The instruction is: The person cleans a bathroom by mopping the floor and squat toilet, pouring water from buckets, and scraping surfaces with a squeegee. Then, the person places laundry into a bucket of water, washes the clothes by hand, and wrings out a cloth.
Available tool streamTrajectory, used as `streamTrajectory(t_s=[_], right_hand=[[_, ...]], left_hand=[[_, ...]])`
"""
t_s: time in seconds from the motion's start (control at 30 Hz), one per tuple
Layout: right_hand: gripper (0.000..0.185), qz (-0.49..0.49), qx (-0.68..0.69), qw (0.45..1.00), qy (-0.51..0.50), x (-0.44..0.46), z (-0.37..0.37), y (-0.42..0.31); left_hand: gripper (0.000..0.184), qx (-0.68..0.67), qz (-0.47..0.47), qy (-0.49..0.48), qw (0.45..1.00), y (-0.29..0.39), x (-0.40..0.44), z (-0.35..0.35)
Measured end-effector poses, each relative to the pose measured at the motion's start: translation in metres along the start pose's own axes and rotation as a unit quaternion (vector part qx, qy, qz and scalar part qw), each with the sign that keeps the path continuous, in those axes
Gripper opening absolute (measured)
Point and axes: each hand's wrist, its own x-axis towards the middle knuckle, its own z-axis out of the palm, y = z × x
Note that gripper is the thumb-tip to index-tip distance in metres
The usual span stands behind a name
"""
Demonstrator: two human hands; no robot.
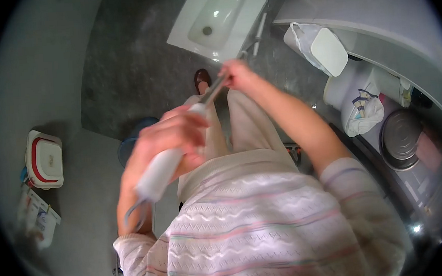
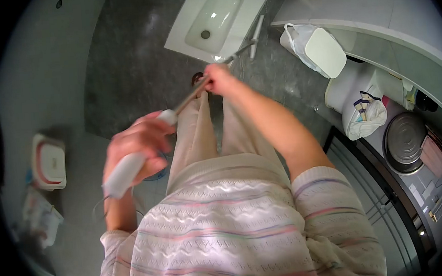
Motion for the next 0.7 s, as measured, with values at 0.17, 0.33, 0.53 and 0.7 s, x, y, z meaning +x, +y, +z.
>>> streamTrajectory(t_s=[0.17, 0.33, 0.53, 0.7], right_hand=[[0.008, -0.018, -0.009, 0.992, -0.127, -0.023, 0.081, 0.012], [0.009, -0.040, 0.027, 0.988, -0.148, -0.058, 0.074, -0.013], [0.006, -0.042, 0.029, 0.997, -0.050, 0.000, -0.013, -0.080], [0.005, -0.048, 0.019, 0.994, -0.101, -0.014, 0.007, -0.093]], left_hand=[[0.032, 0.081, 0.028, 0.066, 0.994, 0.052, -0.006, -0.028], [0.034, 0.078, 0.067, 0.063, 0.993, 0.061, 0.007, -0.017], [0.025, 0.027, 0.075, 0.016, 0.997, 0.000, 0.068, 0.021], [0.028, 0.069, 0.067, 0.075, 0.993, 0.031, 0.091, 0.030]])
